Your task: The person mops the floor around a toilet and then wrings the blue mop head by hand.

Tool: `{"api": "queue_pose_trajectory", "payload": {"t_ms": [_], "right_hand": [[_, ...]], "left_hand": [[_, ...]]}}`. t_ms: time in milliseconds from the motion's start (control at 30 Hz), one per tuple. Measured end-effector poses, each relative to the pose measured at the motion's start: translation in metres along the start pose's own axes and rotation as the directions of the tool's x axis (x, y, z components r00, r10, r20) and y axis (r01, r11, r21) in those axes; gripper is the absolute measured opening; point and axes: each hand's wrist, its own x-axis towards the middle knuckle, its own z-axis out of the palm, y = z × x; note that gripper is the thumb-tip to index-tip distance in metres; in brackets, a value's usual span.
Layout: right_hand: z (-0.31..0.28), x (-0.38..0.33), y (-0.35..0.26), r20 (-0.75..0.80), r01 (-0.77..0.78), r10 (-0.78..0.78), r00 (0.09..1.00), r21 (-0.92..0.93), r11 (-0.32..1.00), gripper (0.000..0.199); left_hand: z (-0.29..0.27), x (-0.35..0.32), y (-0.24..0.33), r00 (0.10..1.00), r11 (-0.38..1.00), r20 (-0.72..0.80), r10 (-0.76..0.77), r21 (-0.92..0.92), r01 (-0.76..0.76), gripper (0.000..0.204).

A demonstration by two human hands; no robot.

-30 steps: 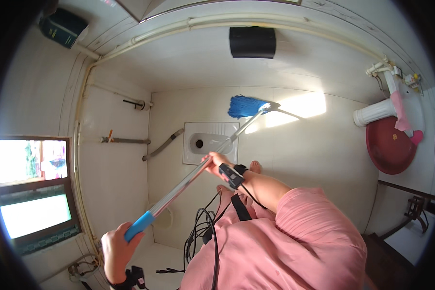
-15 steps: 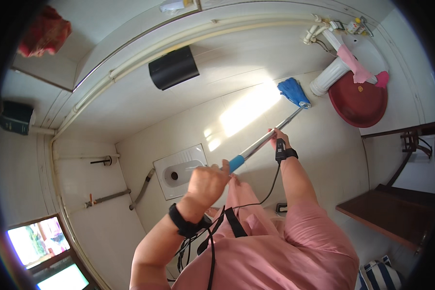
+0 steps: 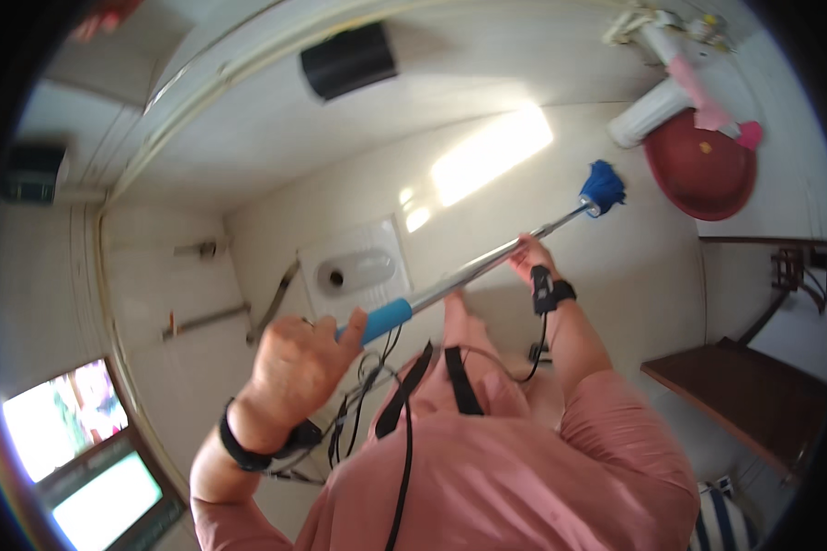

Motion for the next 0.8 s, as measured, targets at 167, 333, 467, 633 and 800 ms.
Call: {"api": "queue_pose_trajectory", "payload": {"t_ms": [167, 333, 467, 633, 800], "right_hand": [[0.015, -0.051, 0.131, -0.274, -0.111, 0.080, 0.959, -0.102, 0.988, 0.015], [-0.025, -0.100, 0.349, -0.164, -0.333, 0.302, 0.939, -0.218, 0.918, 0.005], [0.012, -0.209, 0.493, -0.220, -0.469, 0.421, 0.880, -0.264, 0.843, 0.008], [-0.003, -0.327, 0.609, -0.164, -0.755, 0.766, 0.621, -0.389, 0.528, 0.009], [0.004, -0.419, 0.653, -0.034, -0.810, 0.913, 0.406, -0.476, 0.343, 0.016]], "left_hand": [[-0.009, -0.177, 0.016, 0.964, 0.971, 0.118, -0.238, 0.033, 0.236, 0.035], [-0.006, -0.375, 0.040, 0.776, 0.787, 0.181, -0.604, 0.293, 0.543, 0.041], [0.000, -0.511, 0.085, 0.505, 0.428, 0.011, -0.863, 0.546, 0.720, 0.041], [-0.031, -0.634, 0.170, 0.296, 0.096, -0.169, -0.940, 0.703, 0.705, 0.036], [-0.058, -0.738, 0.244, 0.295, -0.289, -0.469, -0.833, 0.822, 0.490, 0.010]]}}
